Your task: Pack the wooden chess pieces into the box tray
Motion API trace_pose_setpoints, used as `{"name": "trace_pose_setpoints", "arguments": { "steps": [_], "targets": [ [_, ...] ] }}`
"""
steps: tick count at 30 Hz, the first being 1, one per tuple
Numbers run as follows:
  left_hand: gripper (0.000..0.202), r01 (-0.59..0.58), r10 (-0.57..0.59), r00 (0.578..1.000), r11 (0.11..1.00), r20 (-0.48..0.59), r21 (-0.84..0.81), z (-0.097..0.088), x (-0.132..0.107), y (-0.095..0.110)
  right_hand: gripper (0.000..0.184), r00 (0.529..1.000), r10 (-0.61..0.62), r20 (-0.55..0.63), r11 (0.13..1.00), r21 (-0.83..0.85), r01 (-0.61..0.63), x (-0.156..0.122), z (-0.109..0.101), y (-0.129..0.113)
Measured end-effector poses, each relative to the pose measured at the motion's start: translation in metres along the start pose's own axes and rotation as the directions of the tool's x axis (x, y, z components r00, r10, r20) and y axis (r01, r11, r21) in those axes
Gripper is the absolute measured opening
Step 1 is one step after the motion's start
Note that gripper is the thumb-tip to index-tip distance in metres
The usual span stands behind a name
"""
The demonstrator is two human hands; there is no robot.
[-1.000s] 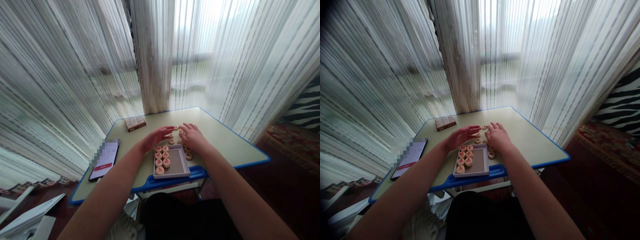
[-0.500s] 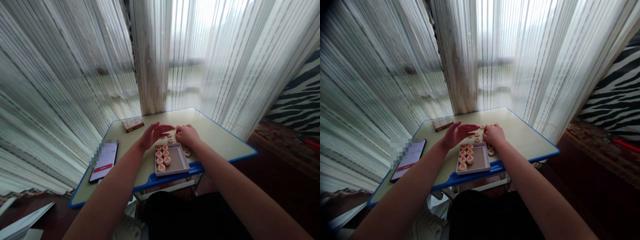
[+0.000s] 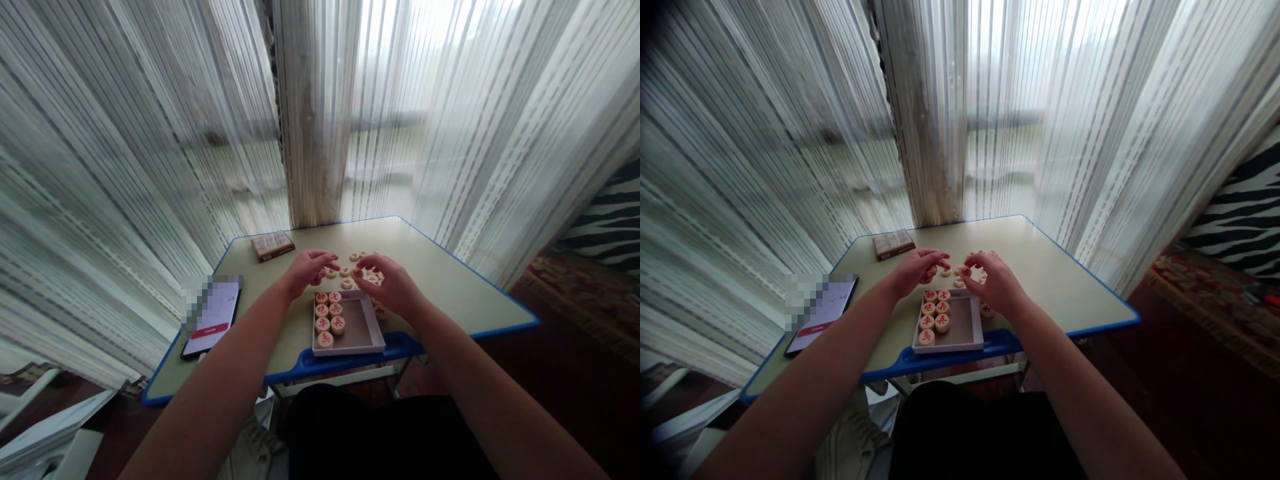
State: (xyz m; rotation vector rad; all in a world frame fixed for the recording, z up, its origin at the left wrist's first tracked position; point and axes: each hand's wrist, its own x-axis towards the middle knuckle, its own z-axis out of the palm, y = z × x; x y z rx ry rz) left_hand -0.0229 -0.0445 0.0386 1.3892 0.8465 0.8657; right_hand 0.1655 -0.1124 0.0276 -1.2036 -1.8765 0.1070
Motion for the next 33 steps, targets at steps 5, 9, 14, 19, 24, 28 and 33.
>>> {"name": "trace_pose_setpoints", "arguments": {
  "steps": [5,9,14,19,24,28,33],
  "targets": [
    [0.033,0.001,0.0,1.0,0.998,-0.013,0.06,0.0,0.0,0.001,0.008,0.952,-0.114,0.284,0.992,0.078,0.096,-0.009,-0.008,-0.021],
    [0.036,-0.016,0.007,0.999,0.973,0.04,0.228,0.001,-0.002,0.001,0.006,0.892,-0.107,0.44,0.994,0.041,0.099,-0.021,-0.014,-0.031],
    [0.036,-0.18,0.135,0.983,0.848,0.124,0.499,0.006,-0.005,-0.002,0.006,0.868,-0.144,0.475,0.989,0.087,0.116,-0.034,-0.017,-0.034],
    [0.041,-0.188,0.134,0.981,0.825,0.139,0.533,0.004,-0.005,-0.005,0.011,0.861,-0.179,0.476,0.983,0.124,0.135,-0.033,-0.019,-0.032],
    [0.038,-0.18,0.124,0.982,0.824,0.139,0.537,-0.002,-0.003,-0.005,0.009,0.882,-0.137,0.45,0.991,0.069,0.119,-0.033,-0.017,-0.031],
    [0.036,-0.151,0.088,0.986,0.836,0.142,0.528,0.002,-0.005,-0.005,0.011,0.876,-0.118,0.468,0.993,0.043,0.111,-0.032,-0.014,-0.031],
    [0.034,-0.117,0.043,0.986,0.863,0.16,0.492,0.006,-0.007,-0.007,0.011,0.835,-0.115,0.538,0.992,0.098,0.074,-0.03,-0.016,-0.03]
  ]
}}
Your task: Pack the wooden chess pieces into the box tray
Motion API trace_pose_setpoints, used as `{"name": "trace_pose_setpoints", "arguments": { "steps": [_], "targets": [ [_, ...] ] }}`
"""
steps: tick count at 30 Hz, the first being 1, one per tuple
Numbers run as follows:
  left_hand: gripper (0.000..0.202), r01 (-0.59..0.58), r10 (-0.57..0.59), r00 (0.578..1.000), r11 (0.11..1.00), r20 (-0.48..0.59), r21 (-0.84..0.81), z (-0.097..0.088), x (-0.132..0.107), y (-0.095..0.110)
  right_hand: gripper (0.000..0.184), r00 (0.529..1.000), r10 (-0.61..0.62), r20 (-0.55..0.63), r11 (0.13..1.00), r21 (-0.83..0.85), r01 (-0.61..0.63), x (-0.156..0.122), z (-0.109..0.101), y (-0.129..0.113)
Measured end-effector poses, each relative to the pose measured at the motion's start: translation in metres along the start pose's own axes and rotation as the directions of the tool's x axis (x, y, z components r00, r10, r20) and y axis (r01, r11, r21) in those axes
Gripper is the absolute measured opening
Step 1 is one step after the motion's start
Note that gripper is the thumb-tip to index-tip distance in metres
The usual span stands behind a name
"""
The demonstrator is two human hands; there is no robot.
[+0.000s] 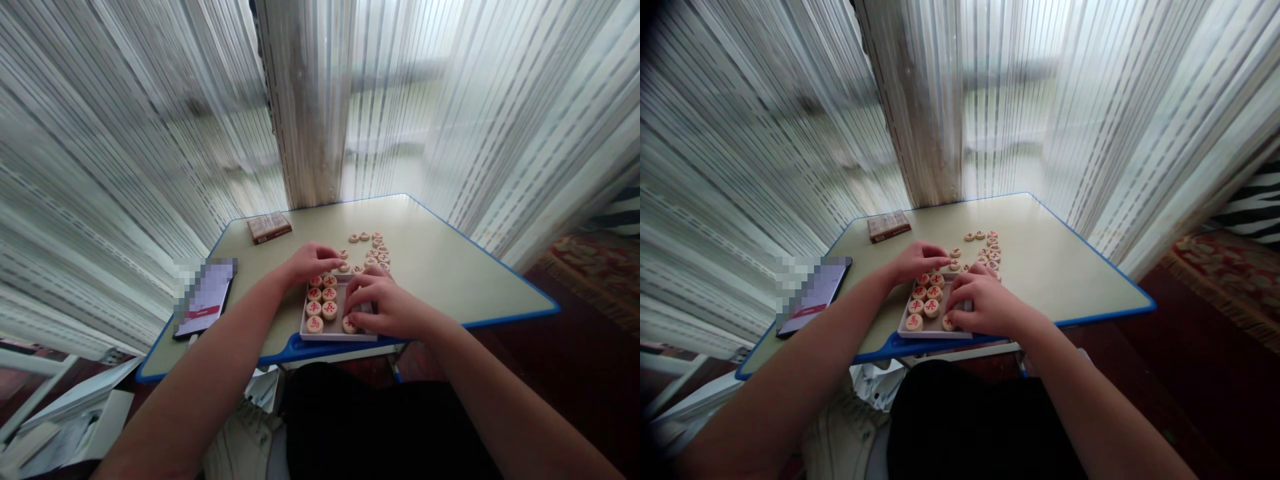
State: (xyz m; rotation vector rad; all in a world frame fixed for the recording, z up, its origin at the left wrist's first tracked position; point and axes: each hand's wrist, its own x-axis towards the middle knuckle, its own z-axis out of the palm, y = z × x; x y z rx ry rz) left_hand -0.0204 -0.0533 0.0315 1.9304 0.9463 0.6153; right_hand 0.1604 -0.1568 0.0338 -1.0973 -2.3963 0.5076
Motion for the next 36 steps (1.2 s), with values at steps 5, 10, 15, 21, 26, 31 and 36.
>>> {"name": "trace_pose_setpoints", "arguments": {
  "steps": [5,10,15,21,26,31,36],
  "targets": [
    [0.031,0.025,-0.024,0.999,0.999,0.027,-0.031,-0.0002,0.0011,-0.0019,0.01,1.0,-0.01,-0.03,1.0,0.026,0.011,-0.0004,-0.0023,0.0018],
    [0.029,0.034,-0.032,0.996,0.999,0.085,-0.018,-0.0016,0.0009,-0.0013,0.006,1.0,-0.008,-0.007,1.0,0.012,0.008,-0.0009,-0.0019,0.0002],
    [0.03,0.052,-0.049,0.996,0.998,0.077,-0.038,-0.0013,0.0008,-0.0003,0.007,1.0,-0.018,-0.021,1.0,-0.009,0.018,-0.0018,-0.0011,-0.0001],
    [0.03,0.042,-0.038,0.993,0.999,0.113,-0.031,-0.0035,0.0018,-0.0023,0.006,1.0,-0.013,-0.001,0.999,-0.044,0.013,-0.0023,0.0001,0.0013],
    [0.03,0.041,-0.036,0.99,0.998,0.139,-0.038,-0.0046,0.0026,-0.0037,0.012,1.0,-0.007,-0.011,0.999,-0.04,0.007,-0.0022,0.0014,0.0016],
    [0.033,0.057,-0.055,0.989,0.998,0.136,-0.011,-0.0055,0.0024,-0.0042,0.01,1.0,-0.013,-0.005,1.0,-0.004,0.013,-0.0028,-0.0006,0.0025],
    [0.035,0.042,-0.046,0.989,0.999,0.14,0.029,-0.0065,0.003,-0.0053,0.012,0.998,-0.059,0.035,0.995,0.086,0.055,-0.0045,-0.0055,-0.0018]
  ]
}}
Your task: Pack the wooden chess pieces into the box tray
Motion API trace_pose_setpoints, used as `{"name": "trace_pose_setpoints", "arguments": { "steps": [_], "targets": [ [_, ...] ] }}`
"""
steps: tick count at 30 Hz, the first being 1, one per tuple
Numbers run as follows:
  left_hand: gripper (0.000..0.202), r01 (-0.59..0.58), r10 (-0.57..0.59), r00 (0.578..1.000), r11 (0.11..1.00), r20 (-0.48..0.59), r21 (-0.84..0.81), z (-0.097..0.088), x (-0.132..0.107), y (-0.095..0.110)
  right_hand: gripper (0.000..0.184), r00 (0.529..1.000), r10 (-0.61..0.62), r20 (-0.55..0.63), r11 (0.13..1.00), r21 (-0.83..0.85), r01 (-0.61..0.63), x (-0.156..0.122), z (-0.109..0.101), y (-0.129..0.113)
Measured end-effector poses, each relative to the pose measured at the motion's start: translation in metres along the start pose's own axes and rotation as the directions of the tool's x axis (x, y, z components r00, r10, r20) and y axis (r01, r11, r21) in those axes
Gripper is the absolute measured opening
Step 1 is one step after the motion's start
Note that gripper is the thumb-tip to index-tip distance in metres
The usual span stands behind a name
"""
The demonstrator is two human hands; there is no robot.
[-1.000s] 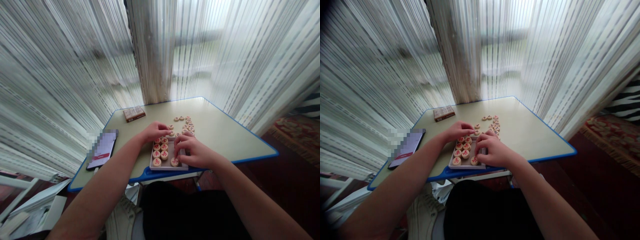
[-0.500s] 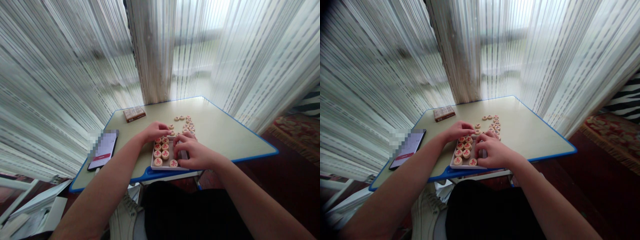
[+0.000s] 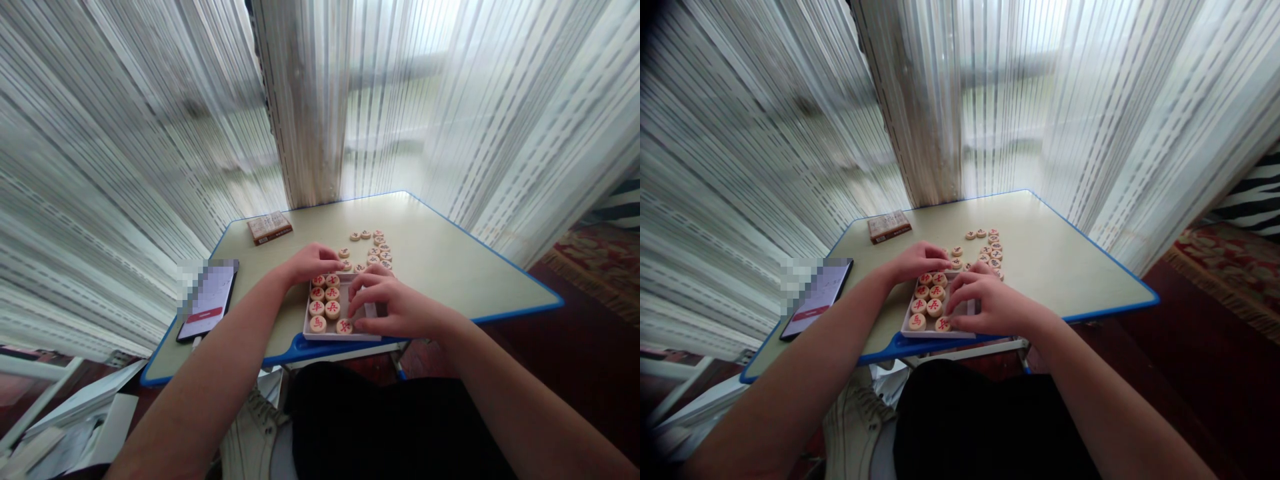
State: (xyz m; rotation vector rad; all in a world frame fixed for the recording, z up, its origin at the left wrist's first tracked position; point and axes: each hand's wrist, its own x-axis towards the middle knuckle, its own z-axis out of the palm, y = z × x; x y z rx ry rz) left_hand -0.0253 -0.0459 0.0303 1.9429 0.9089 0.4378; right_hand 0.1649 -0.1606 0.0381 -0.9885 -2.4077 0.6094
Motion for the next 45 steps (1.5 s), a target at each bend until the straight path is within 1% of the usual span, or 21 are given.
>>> {"name": "trace_pose_setpoints", "arguments": {
  "steps": [3,7,9,12,14,16,19,23,26,28,31,33,40,45],
  "targets": [
    [0.036,-0.008,0.007,1.0,1.0,0.013,0.022,0.0,0.0,0.001,0.014,0.998,-0.038,0.046,0.999,0.013,0.037,0.001,0.001,-0.006],
    [0.037,-0.002,0.001,1.0,0.999,0.012,0.049,-0.001,-0.001,0.005,0.016,0.999,-0.037,0.034,0.999,-0.014,0.037,0.0,0.003,-0.018],
    [0.038,0.007,-0.008,1.0,0.998,0.008,0.07,-0.001,-0.001,0.007,0.016,0.999,-0.011,0.031,0.998,-0.061,0.013,-0.002,0.004,-0.024],
    [0.037,0.021,-0.022,1.0,0.996,0.009,0.089,-0.001,-0.002,0.007,0.021,0.999,0.036,0.018,0.981,-0.19,-0.032,-0.006,0.006,-0.033],
    [0.037,0.028,-0.029,1.0,0.995,0.007,0.092,-0.001,-0.001,0.007,0.018,0.998,0.058,0.007,0.962,-0.268,-0.054,-0.008,0.009,-0.036],
    [0.038,0.03,-0.03,1.0,0.995,-0.006,0.095,-0.001,-0.001,0.005,0.014,0.997,0.08,0.002,0.946,-0.315,-0.076,-0.009,0.012,-0.036],
    [0.039,0.02,-0.016,0.999,0.993,-0.038,0.114,-0.001,0.001,0.002,0.014,0.994,0.107,-0.021,0.931,-0.348,-0.108,-0.008,0.014,-0.031],
    [0.037,0.017,-0.001,0.993,0.992,-0.119,0.127,-0.002,0.001,-0.001,0.013,0.993,0.093,-0.07,0.918,-0.38,-0.113,-0.008,0.012,-0.022],
    [0.035,0.03,-0.008,0.985,0.992,-0.171,0.124,-0.002,0.001,-0.001,0.009,0.989,0.079,-0.125,0.889,-0.439,-0.127,-0.008,0.013,-0.022],
    [0.035,0.034,-0.012,0.984,0.992,-0.176,0.121,-0.002,0.001,0.0,0.007,0.987,0.069,-0.147,0.858,-0.495,-0.134,-0.009,0.015,-0.026],
    [0.035,0.031,-0.011,0.986,0.993,-0.164,0.118,-0.001,0.001,-0.001,0.007,0.989,0.048,-0.143,0.825,-0.552,-0.12,-0.011,0.019,-0.032],
    [0.035,0.027,-0.009,0.988,0.994,-0.156,0.111,-0.001,0.001,-0.001,0.007,0.989,0.044,-0.141,0.824,-0.554,-0.116,-0.011,0.021,-0.034],
    [0.034,0.016,-0.007,0.992,0.997,-0.13,0.073,-0.002,0.003,-0.004,0.008,0.989,0.031,-0.148,0.87,-0.484,-0.099,-0.009,0.023,-0.032],
    [0.035,0.02,-0.01,0.993,0.996,-0.116,0.092,-0.002,0.003,-0.003,0.01,0.987,0.024,-0.16,0.869,-0.484,-0.1,-0.008,0.026,-0.035]
  ]
}}
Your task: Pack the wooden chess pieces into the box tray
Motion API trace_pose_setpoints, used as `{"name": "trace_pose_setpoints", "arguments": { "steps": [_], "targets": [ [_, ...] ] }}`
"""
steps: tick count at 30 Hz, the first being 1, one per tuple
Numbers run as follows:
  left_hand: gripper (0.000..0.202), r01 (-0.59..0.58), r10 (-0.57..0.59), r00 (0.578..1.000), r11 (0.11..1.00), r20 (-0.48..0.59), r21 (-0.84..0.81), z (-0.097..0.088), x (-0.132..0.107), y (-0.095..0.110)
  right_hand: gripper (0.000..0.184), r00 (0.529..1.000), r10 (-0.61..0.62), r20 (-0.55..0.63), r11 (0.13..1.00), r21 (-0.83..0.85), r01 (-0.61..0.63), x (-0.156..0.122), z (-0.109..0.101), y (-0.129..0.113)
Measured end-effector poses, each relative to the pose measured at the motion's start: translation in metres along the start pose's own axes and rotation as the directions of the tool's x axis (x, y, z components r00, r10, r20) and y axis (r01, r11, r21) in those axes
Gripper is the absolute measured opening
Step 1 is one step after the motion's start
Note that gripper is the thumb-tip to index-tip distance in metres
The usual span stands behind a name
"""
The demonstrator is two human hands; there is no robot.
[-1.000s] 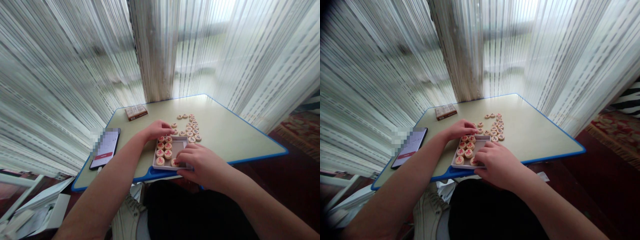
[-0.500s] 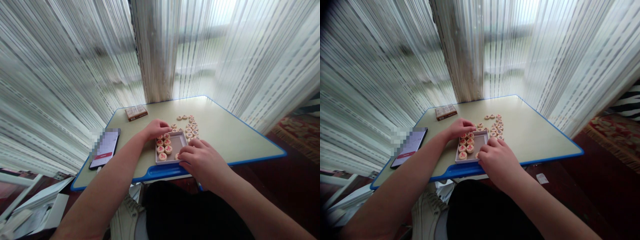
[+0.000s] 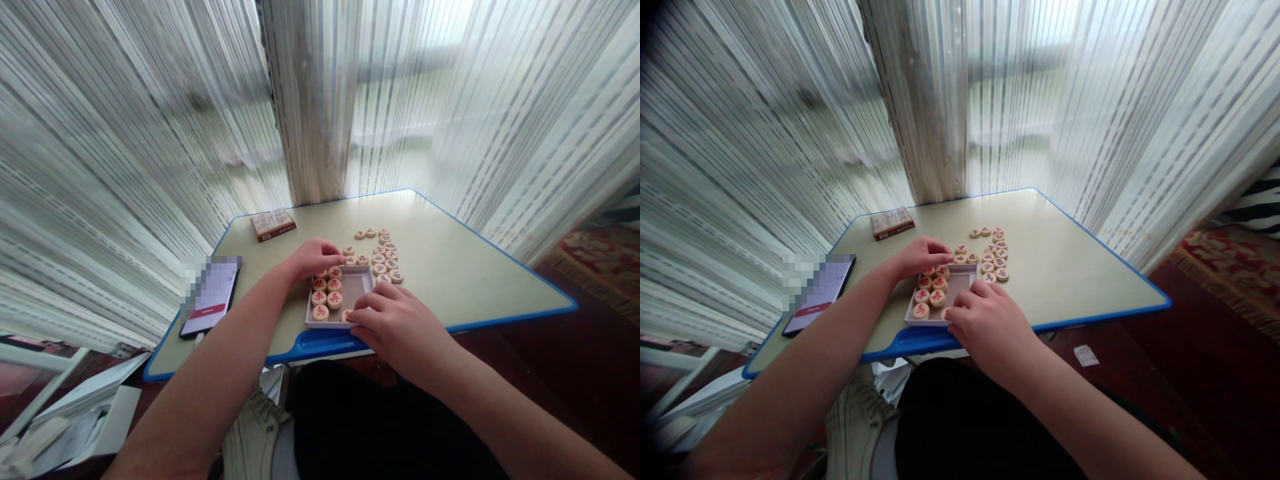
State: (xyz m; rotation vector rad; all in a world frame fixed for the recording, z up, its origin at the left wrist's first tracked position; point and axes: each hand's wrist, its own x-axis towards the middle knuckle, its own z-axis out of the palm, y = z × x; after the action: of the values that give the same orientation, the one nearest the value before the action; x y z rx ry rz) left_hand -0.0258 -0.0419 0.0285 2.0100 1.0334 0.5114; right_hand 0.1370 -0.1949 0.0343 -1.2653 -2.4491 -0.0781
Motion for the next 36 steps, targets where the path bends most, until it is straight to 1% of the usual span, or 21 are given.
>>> {"name": "trace_pose_setpoints", "arguments": {
  "steps": [10,15,17,22,28,36],
  "targets": [
    [0.035,-0.001,0.001,1.0,0.999,0.002,0.047,0.0,-0.002,0.004,0.013,1.0,0.0,-0.012,1.0,-0.024,0.0,0.002,0.003,-0.003],
    [0.036,-0.018,0.017,1.0,0.998,0.017,0.063,0.0,-0.003,0.006,0.014,0.999,-0.027,-0.031,0.999,0.045,0.029,0.002,0.005,-0.003],
    [0.036,-0.016,0.015,1.0,0.998,0.02,0.069,0.0,-0.003,0.007,0.013,0.999,-0.016,-0.031,0.998,0.062,0.018,0.002,0.005,-0.003],
    [0.037,-0.017,0.016,1.0,0.997,0.02,0.08,0.001,-0.004,0.007,0.013,0.999,0.011,-0.034,1.0,0.021,-0.01,0.002,0.003,-0.004],
    [0.038,-0.02,0.018,1.0,0.995,0.022,0.094,0.0,-0.004,0.008,0.015,0.999,-0.037,-0.024,0.997,0.061,0.038,0.002,0.006,-0.004],
    [0.037,-0.023,0.02,0.999,0.994,0.033,0.108,0.0,-0.004,0.007,0.017,0.998,-0.042,-0.045,0.995,0.091,0.046,0.002,0.01,-0.004]
  ]
}}
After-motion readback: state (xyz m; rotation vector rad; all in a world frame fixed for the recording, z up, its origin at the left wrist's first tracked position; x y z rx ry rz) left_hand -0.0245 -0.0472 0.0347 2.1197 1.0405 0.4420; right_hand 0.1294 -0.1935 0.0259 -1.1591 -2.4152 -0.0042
